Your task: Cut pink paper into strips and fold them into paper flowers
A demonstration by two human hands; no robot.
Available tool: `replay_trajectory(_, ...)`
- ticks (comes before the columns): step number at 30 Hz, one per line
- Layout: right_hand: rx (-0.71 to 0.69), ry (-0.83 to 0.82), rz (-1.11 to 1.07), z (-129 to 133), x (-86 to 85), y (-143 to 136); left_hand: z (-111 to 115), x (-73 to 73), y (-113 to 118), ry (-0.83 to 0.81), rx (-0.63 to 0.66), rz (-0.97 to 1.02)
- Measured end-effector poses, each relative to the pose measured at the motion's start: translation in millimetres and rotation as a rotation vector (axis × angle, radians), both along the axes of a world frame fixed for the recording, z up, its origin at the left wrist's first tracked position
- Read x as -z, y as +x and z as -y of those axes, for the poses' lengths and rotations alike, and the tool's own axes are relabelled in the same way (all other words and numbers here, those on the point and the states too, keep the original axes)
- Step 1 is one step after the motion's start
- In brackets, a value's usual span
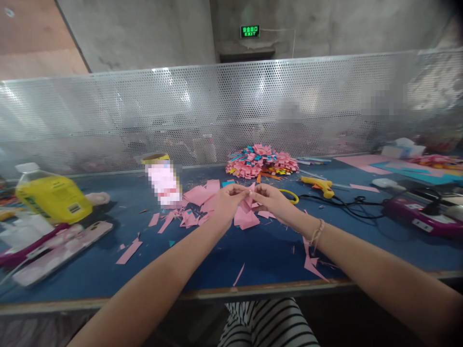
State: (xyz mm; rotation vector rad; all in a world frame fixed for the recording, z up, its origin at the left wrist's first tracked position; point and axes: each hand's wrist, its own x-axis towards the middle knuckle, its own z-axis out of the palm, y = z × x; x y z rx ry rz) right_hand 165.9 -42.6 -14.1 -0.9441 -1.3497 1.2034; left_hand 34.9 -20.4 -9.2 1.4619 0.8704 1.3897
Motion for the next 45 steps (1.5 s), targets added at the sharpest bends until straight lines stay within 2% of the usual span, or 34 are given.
replay_trajectory(3, 0.010, 0.047, 0.084, 1.1, 2.7, -3.8, 0.6, 1.4, 1.2, -0.063, 0.010, 0.099)
replay_trajectory(8, -0.048, 0.112, 0.038, -1.4, 4.4, -1.5, 8.1, -5.9, 2.9, -0.267, 0.135, 0.273)
replay_trajectory(12, -0.048, 0.103, 0.080, -2.6, 2.7, 3.0, 7.7, -10.8, -1.3, -0.340, 0.193, 0.195)
replay_trajectory(16, -0.053, 0.078, 0.184, -4.6, 2.7, 6.1, 1.3, -10.0, -6.2, -0.202, 0.165, -0.004)
replay_trajectory(21, -0.014, 0.185, 0.333, -7.3, 3.8, 8.9, -1.2, -7.2, -6.3, -0.065, 0.113, -0.139)
replay_trajectory(27, -0.004, 0.258, 0.480, -6.6, 0.4, 11.5, -2.7, -4.2, -6.2, 0.019, 0.097, -0.199)
replay_trajectory(36, -0.034, 0.274, 0.503, -3.8, -1.2, 11.0, 8.6, -13.8, -4.8, 0.122, 0.025, -0.292)
replay_trajectory(41, -0.042, 0.290, 0.556, -0.9, -3.2, 8.2, 4.0, -9.1, -5.1, 0.176, -0.003, -0.324)
replay_trajectory(45, -0.009, 0.329, 0.530, 2.1, -3.8, 5.9, 0.3, -4.7, -5.4, 0.157, 0.002, -0.300)
